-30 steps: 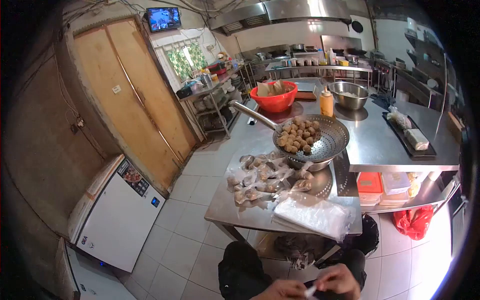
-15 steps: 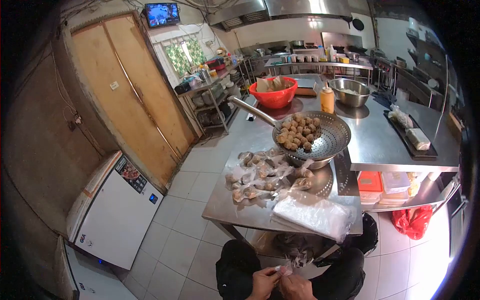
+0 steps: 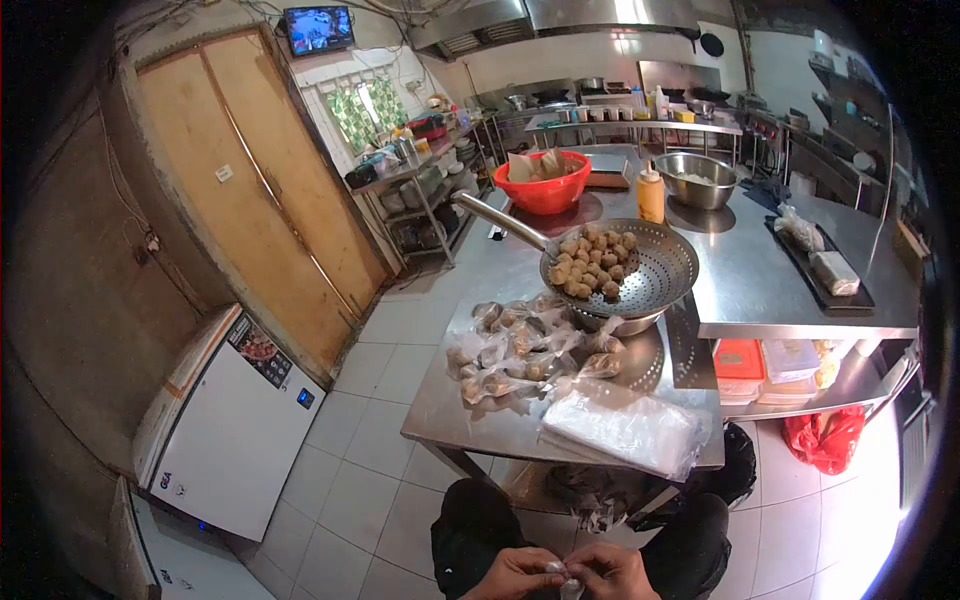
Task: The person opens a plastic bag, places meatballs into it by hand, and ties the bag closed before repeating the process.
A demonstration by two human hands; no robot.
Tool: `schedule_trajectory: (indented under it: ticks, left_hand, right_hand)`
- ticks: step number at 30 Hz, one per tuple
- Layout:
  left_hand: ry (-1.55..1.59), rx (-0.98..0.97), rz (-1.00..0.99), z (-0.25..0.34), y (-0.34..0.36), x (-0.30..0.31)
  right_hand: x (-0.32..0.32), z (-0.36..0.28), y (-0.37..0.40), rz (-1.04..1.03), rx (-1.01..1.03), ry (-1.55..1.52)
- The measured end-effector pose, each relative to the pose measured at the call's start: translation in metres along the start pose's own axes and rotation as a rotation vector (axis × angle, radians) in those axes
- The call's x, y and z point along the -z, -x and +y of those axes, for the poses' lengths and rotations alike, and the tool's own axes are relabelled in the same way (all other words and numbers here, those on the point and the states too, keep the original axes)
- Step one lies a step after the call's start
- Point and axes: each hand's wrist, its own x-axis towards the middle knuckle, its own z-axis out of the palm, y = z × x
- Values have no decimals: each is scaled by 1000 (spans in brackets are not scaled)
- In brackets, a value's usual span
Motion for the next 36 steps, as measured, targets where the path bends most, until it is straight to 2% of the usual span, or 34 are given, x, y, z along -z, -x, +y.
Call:
schedule_trajectory:
  ticks: [1,2,3,4,7,9,13,14,15,16,18,22,23,25,26,28,31,33,36]
  left_hand:
    - [1,-1,0,3,0,3]
    - [-60,-42,-95,5,-1,6]
    - [-121,-83,-190,7,-3,9]
    - [-121,-82,-193,16,-3,6]
    - [-308,-181,-264,32,-6,-4]
    - [-196,-180,-185,24,-5,-7]
    - [-252,-128,-168,21,-3,-5]
    - [-276,-56,-144,22,-2,-5]
    - [-299,18,-120,22,-1,-5]
    - [-299,19,-120,12,-1,-4]
    - [-148,-43,36,-15,1,-4]
    - [-168,-36,1,-4,6,-6]
    - [-214,22,8,-1,7,-7]
    - [-259,79,17,-6,8,-6]
    - [-198,36,31,-16,10,-3]
    - [-137,-5,42,-28,14,-3]
    - [-42,-1,96,-26,19,-10]
    - [-16,149,206,-12,19,-18]
    - [-127,143,198,-15,18,-11]
  right_hand:
    - [4,-6,-2,-25,-78,-95]
    - [6,-9,-5,-25,-78,-94]
    - [8,-11,-8,-40,17,-40]
    - [9,-11,-8,-54,112,12]
    - [9,1,-8,-83,187,59]
    - [4,5,-6,-45,209,51]
    - [-4,16,-6,29,178,117]
    - [-4,15,-7,29,176,116]
    - [-3,14,-9,16,192,134]
    - [-2,13,-10,3,209,151]
    - [-4,20,-14,-37,197,178]
    - [-5,21,-18,-113,156,146]
    - [-4,17,-19,-115,155,146]
    - [-1,8,-19,-230,-71,97]
    - [-2,12,-20,-233,-70,98]
    - [-6,20,-22,-224,108,117]
    - [-2,14,-23,-260,34,45]
    - [-5,17,-22,-241,25,26]
    - [-11,14,-19,-177,11,30]
